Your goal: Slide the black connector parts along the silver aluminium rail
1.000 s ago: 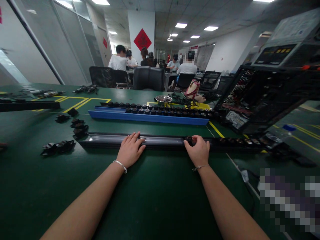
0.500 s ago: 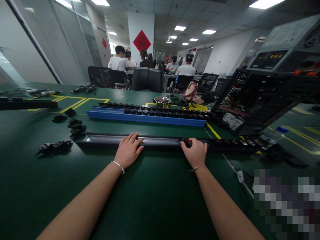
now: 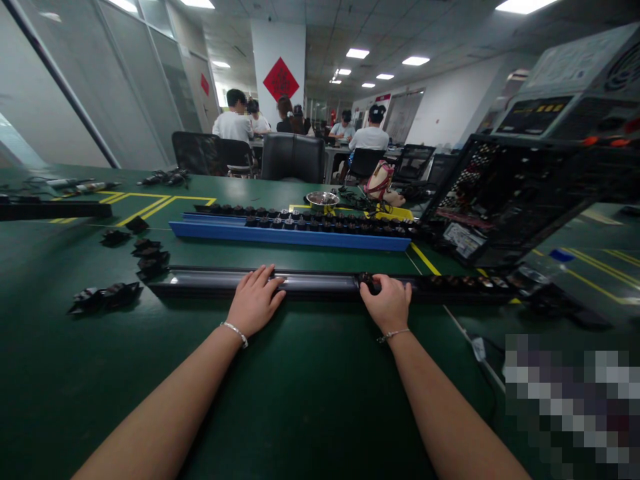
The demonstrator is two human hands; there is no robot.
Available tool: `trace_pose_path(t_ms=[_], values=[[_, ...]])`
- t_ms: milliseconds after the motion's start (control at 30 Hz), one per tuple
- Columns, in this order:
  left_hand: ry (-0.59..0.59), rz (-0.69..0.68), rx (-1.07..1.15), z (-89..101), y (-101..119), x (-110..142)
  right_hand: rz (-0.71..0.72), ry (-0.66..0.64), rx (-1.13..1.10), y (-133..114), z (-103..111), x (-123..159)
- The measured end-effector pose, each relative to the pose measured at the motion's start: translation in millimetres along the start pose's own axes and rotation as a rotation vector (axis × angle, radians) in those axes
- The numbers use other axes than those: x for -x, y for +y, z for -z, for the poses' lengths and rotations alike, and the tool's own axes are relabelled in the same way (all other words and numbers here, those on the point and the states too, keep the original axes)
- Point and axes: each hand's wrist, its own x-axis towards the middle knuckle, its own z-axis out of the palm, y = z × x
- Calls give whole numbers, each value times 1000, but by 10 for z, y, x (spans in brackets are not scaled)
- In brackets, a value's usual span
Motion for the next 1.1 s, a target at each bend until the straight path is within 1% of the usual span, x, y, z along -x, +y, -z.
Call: trace_pose_path(t_ms=[267, 867, 1100], values=[[-1, 1, 8, -5, -4, -3, 48, -41, -25, -64, 33, 26], [18, -2, 12, -11, -6, -2, 130, -39, -65, -77, 17, 52], [11, -2, -5, 0, 6, -1, 172, -66, -67, -91, 21, 53]])
